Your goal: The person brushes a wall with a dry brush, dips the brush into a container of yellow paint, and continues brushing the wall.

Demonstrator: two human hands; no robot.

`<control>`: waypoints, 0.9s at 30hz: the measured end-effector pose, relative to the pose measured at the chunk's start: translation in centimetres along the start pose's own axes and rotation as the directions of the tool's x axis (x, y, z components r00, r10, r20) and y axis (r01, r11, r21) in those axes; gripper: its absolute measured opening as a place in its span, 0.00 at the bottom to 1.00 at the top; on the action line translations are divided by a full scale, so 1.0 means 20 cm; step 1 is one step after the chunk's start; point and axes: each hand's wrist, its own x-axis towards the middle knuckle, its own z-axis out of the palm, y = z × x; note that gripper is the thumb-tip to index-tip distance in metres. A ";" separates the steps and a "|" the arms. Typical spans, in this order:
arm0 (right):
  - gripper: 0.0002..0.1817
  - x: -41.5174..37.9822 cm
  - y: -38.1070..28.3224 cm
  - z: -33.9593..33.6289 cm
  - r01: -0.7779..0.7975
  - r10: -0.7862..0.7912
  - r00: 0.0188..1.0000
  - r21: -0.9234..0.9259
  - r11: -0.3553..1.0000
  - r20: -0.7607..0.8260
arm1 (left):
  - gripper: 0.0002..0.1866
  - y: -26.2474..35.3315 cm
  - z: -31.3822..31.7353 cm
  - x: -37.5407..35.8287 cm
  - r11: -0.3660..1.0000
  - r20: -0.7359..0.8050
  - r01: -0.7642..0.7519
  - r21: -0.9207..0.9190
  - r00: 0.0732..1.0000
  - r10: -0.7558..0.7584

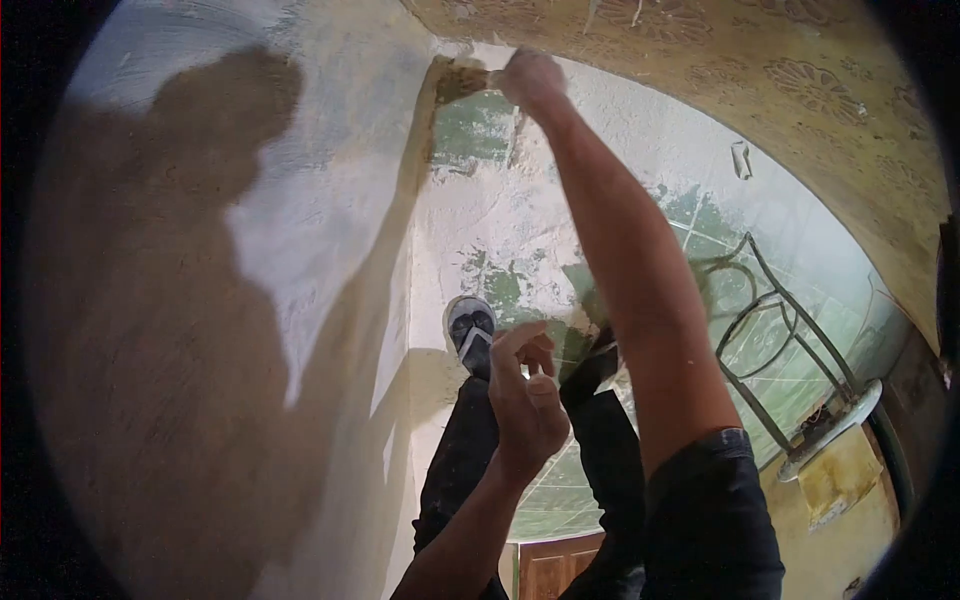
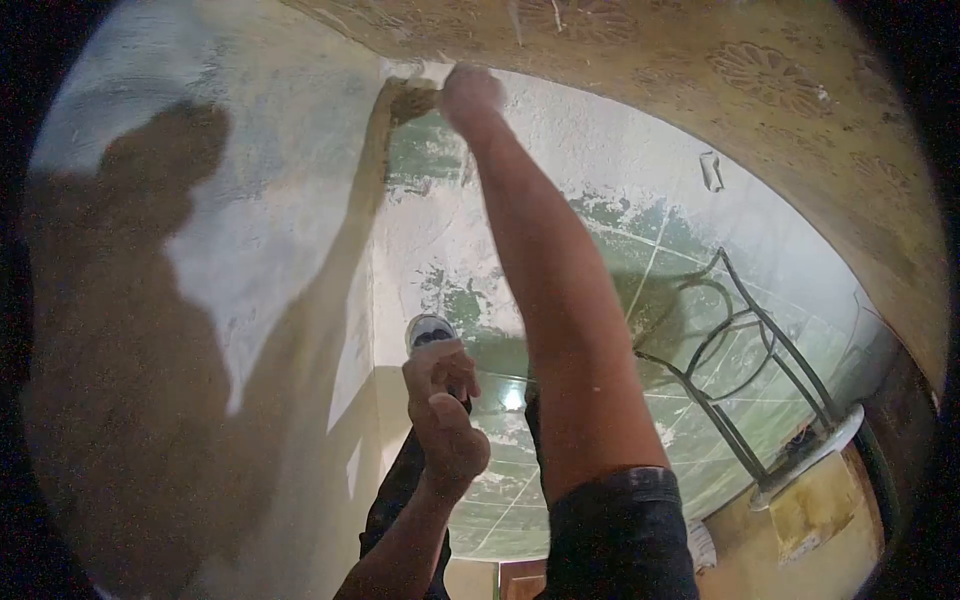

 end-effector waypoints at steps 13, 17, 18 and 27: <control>0.21 0.03 -0.16 0.03 0.079 -0.065 0.993 0.146 0.986 -0.101 | 0.34 0.01 0.01 -0.01 1.000 -0.020 -0.018 -0.016 1.000 0.017; 0.24 0.11 -0.15 0.07 -0.006 0.023 0.995 0.167 0.986 -0.098 | 0.35 0.00 0.00 -0.02 1.000 -0.006 0.004 0.004 1.000 -0.004; 0.24 0.09 -0.11 0.03 -0.006 0.022 0.995 0.163 0.987 -0.096 | 0.35 0.01 0.00 -0.02 1.000 -0.003 0.002 0.001 1.000 -0.002; 0.19 -0.16 0.38 -0.29 -0.107 0.107 0.994 0.008 0.994 -0.011 | 0.35 -0.01 -0.09 -0.01 0.999 -0.064 -0.006 -0.051 0.998 0.003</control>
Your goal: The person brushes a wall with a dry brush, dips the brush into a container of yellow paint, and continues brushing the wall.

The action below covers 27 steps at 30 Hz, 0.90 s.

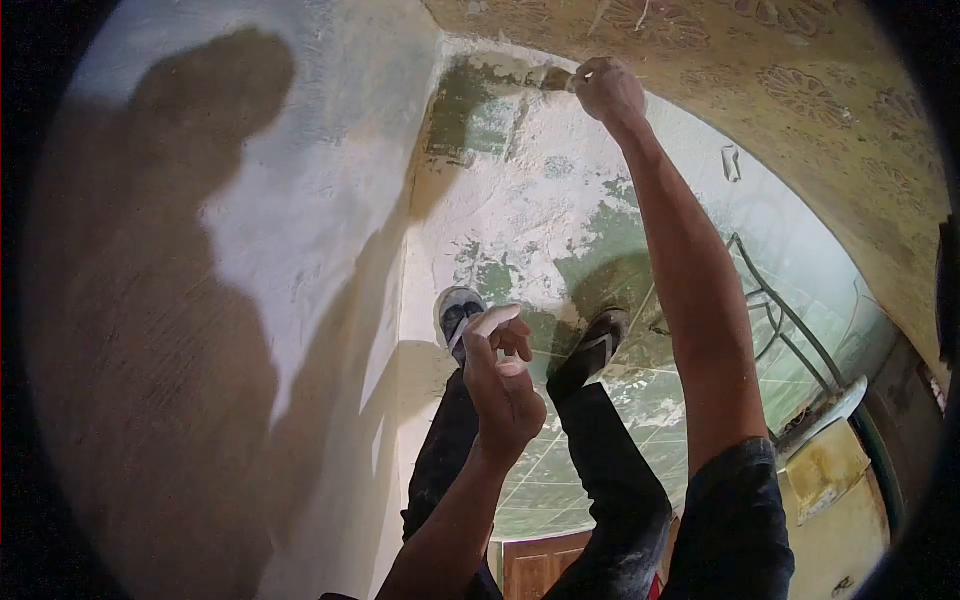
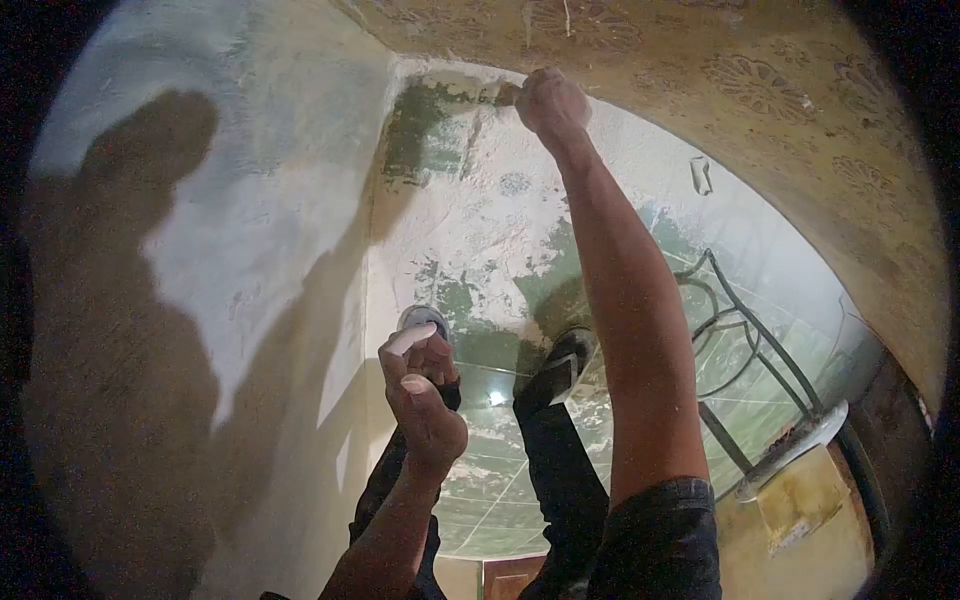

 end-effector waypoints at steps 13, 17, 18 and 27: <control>0.21 0.18 -0.45 0.27 -0.057 0.075 0.992 0.169 0.984 -0.099 | 0.31 -0.03 0.04 0.00 0.997 0.070 -0.053 0.050 0.996 0.049; 0.22 0.09 -0.10 0.16 -0.112 0.122 0.987 0.105 0.988 -0.101 | 0.31 -0.02 0.06 -0.02 0.998 0.086 -0.044 0.048 0.995 0.040; 0.22 0.05 -0.03 0.13 -0.116 0.126 0.986 0.096 0.989 -0.105 | 0.31 -0.03 0.06 -0.03 0.999 0.081 -0.028 0.020 0.996 0.026; 0.19 -0.23 -0.25 0.32 0.072 -0.022 0.995 0.528 0.846 -0.100 | 0.32 -0.07 0.07 -0.08 0.999 0.088 0.028 0.034 0.996 -0.031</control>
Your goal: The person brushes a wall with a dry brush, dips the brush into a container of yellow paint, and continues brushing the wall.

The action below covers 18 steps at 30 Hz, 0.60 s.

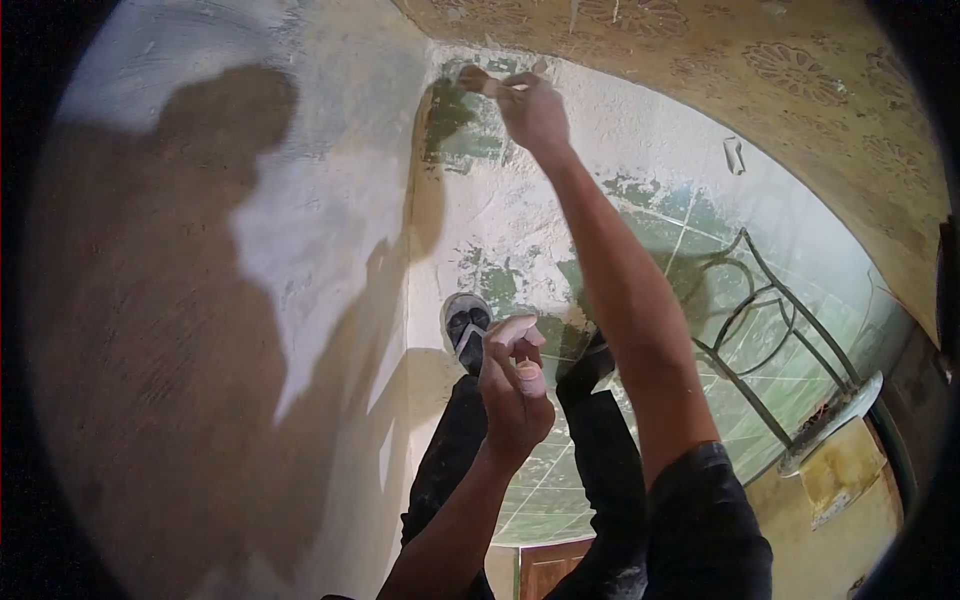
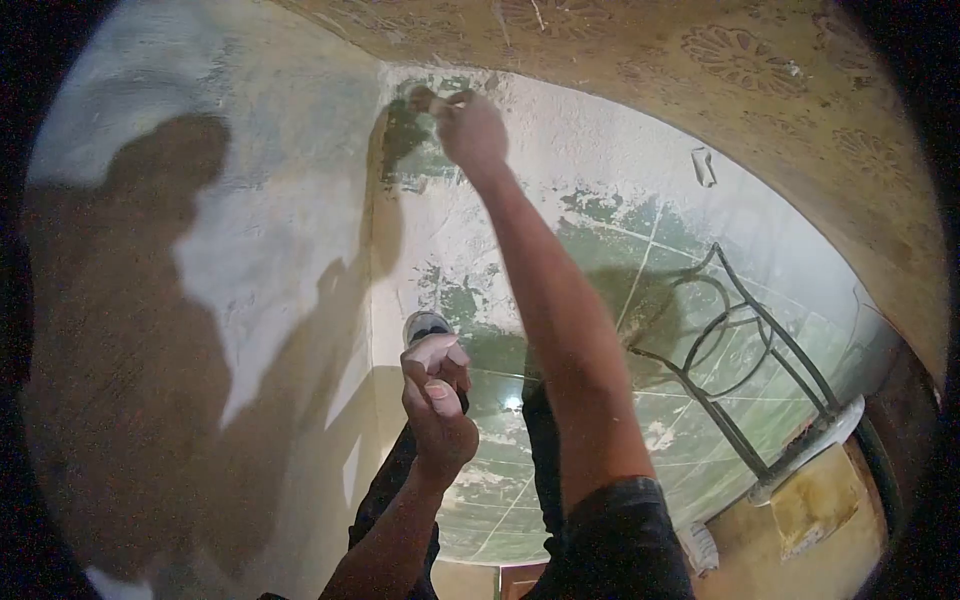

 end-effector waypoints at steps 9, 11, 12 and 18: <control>0.14 0.25 0.10 0.14 -0.149 0.133 0.979 -0.100 0.984 -0.152 | 0.27 -0.03 -0.03 0.02 0.998 0.003 -0.044 -0.040 0.999 0.044; 0.15 0.11 0.28 0.13 -0.046 0.023 0.977 -0.104 0.994 -0.214 | 0.26 -0.04 -0.02 -0.02 0.997 -0.007 -0.045 -0.067 0.999 0.045; 0.15 0.01 0.37 0.11 0.067 -0.094 0.957 -0.105 0.992 -0.275 | 0.23 -0.03 -0.02 -0.03 0.999 -0.010 -0.038 -0.034 0.999 0.038; 0.12 -1.02 0.36 0.16 -0.146 0.145 0.989 0.240 0.960 0.024 | 0.18 -0.02 0.01 -0.10 0.997 0.056 -0.043 -0.070 0.997 0.047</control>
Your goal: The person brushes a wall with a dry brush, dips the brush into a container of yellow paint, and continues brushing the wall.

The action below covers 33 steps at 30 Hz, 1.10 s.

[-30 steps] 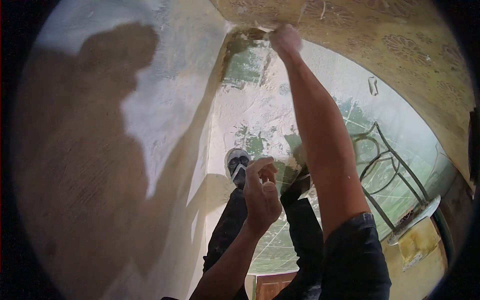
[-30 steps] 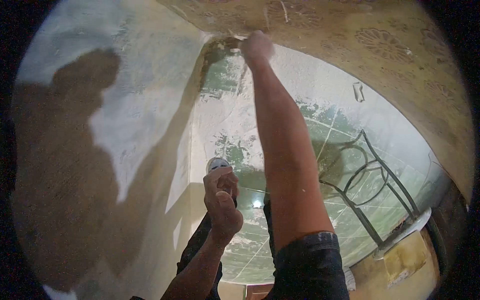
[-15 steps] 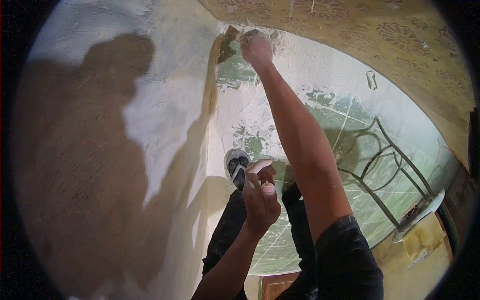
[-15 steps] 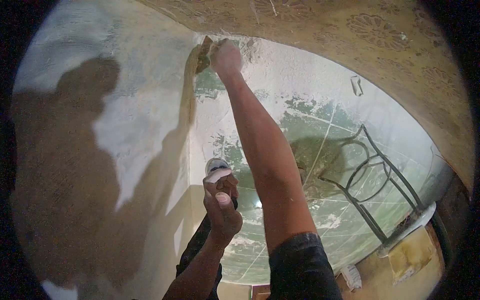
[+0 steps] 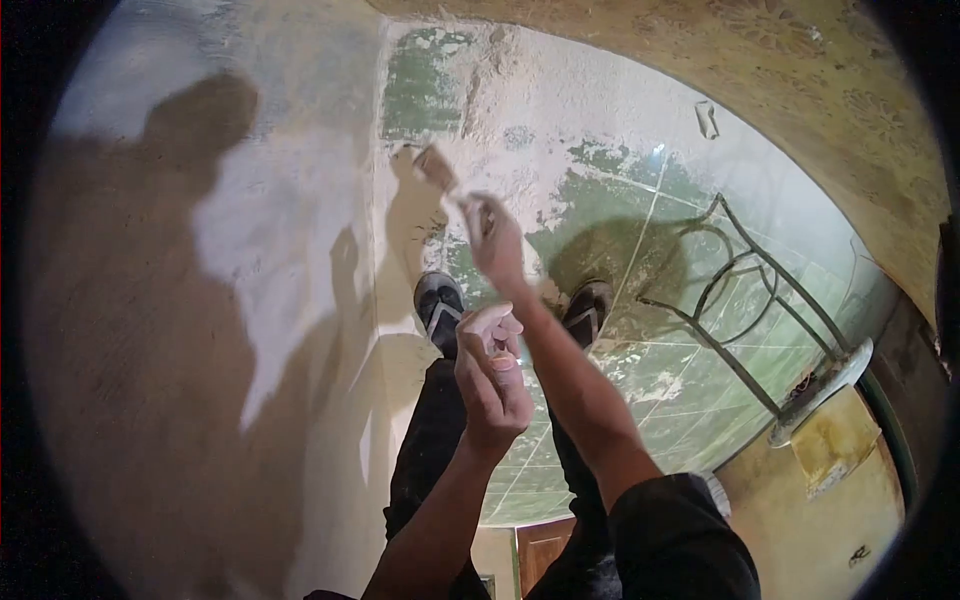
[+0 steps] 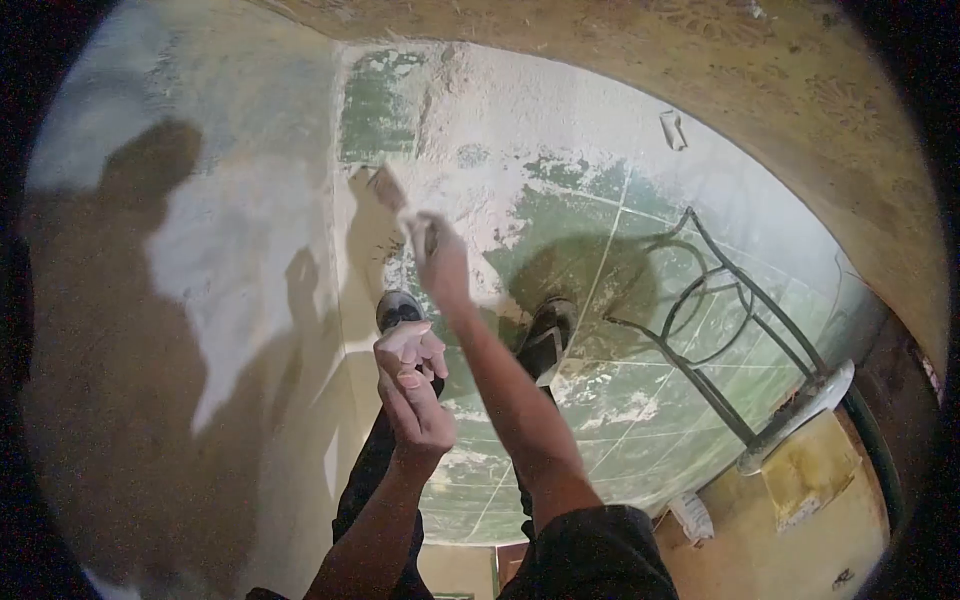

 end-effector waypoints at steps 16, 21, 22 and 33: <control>0.10 0.40 -0.16 0.25 -0.001 0.020 0.998 -0.289 0.957 0.062 | 0.22 -0.01 0.01 -0.06 0.994 0.003 0.083 -0.067 0.997 -0.083; 0.10 0.27 -0.16 0.14 0.103 -0.113 0.993 -0.277 0.955 -0.018 | 0.30 0.01 -0.02 -0.01 0.995 -0.020 0.085 0.057 0.996 -0.084; 0.10 0.26 -0.17 0.14 0.127 -0.130 0.992 -0.250 0.960 0.006 | 0.31 0.00 -0.03 -0.01 0.995 -0.035 0.088 0.052 0.996 -0.087; 0.10 0.42 -0.15 0.39 0.081 -0.075 0.997 -0.387 0.919 0.031 | 0.32 -0.02 -0.05 0.01 0.992 -0.042 0.067 0.103 0.997 -0.063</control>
